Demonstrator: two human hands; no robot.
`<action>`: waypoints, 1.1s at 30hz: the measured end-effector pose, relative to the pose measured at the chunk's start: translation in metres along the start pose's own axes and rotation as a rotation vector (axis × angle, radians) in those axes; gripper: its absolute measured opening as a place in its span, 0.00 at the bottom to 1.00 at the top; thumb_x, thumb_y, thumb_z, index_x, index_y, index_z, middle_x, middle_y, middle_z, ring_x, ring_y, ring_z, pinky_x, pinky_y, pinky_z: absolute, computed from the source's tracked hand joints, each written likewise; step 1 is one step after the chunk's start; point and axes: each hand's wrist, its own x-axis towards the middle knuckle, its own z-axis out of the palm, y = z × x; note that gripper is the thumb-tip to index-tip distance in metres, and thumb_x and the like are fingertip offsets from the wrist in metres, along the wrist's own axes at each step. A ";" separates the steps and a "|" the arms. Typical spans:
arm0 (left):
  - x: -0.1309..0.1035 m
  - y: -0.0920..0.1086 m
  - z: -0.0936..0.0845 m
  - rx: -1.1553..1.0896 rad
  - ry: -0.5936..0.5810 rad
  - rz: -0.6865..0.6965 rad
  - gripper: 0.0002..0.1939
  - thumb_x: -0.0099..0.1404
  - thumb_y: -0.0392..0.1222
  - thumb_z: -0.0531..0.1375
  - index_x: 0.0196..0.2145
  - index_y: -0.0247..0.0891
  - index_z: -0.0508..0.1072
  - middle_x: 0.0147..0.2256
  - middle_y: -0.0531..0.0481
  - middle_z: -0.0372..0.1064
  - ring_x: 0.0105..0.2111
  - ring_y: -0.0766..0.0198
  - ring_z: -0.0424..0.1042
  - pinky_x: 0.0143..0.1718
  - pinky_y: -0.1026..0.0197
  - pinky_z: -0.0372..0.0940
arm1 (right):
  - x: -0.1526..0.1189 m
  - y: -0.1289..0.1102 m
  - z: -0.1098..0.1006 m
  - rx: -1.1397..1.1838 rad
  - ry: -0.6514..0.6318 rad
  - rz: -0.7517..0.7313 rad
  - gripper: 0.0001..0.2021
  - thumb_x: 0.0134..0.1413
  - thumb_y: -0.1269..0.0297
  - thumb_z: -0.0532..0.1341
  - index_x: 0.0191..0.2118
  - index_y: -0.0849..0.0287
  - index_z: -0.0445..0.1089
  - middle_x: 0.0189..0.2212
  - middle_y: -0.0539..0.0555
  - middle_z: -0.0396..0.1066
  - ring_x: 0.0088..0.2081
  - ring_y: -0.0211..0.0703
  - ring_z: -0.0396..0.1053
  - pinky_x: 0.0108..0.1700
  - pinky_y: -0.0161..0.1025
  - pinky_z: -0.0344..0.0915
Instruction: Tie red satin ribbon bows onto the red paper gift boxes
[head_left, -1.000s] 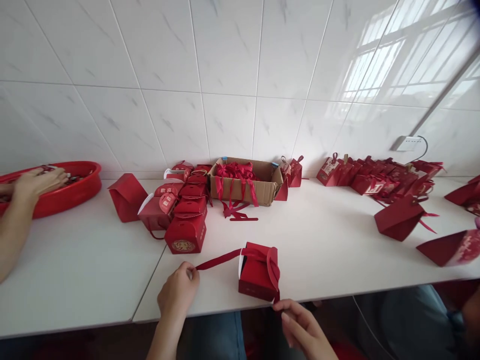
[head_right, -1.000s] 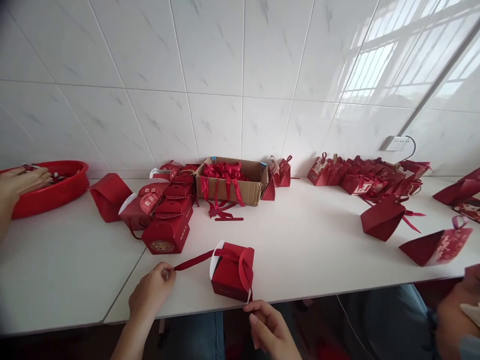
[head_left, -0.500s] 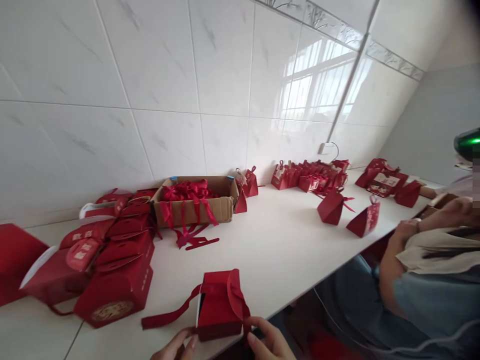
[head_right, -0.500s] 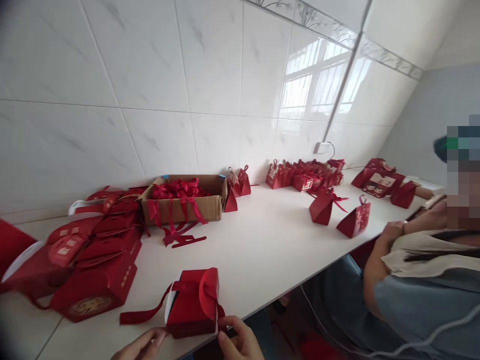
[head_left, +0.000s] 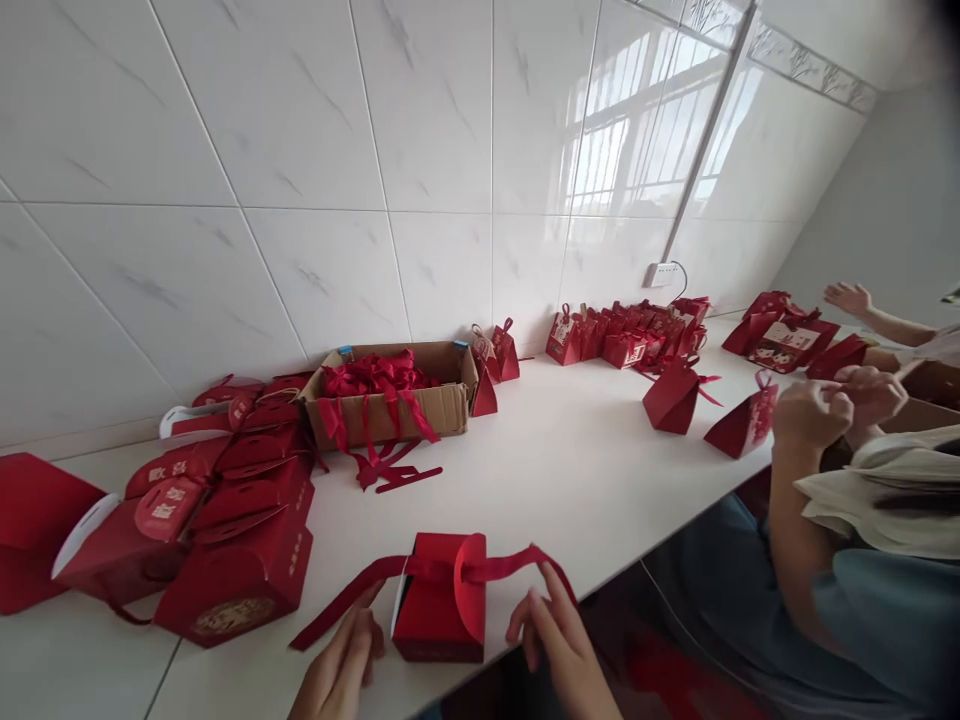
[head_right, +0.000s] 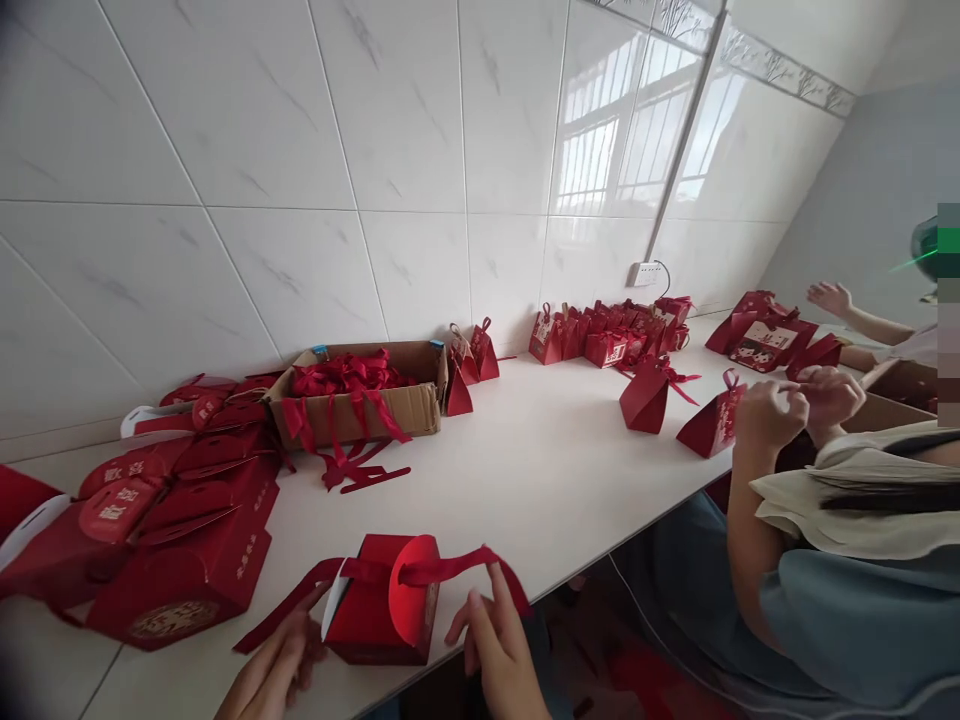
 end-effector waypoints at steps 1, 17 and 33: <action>0.002 0.003 -0.001 -0.014 0.039 0.018 0.29 0.56 0.68 0.52 0.38 0.41 0.75 0.22 0.51 0.68 0.25 0.59 0.70 0.27 0.60 0.68 | 0.001 -0.003 0.000 0.011 0.028 -0.032 0.37 0.53 0.40 0.56 0.62 0.60 0.51 0.25 0.50 0.71 0.20 0.35 0.59 0.27 0.37 0.59; 0.016 0.059 0.008 -0.977 0.381 0.104 0.18 0.44 0.46 0.72 0.30 0.36 0.73 0.26 0.56 0.68 0.26 0.70 0.69 0.30 0.65 0.69 | 0.013 -0.049 0.012 0.635 0.219 0.007 0.09 0.44 0.61 0.70 0.34 0.54 0.75 0.29 0.47 0.73 0.30 0.35 0.71 0.39 0.35 0.71; 0.006 0.082 -0.011 -0.670 0.460 0.287 0.14 0.47 0.44 0.71 0.24 0.36 0.70 0.22 0.57 0.66 0.26 0.71 0.65 0.30 0.69 0.66 | 0.032 -0.088 0.009 0.462 0.145 -0.188 0.05 0.49 0.60 0.67 0.34 0.53 0.78 0.30 0.49 0.75 0.31 0.34 0.69 0.37 0.33 0.69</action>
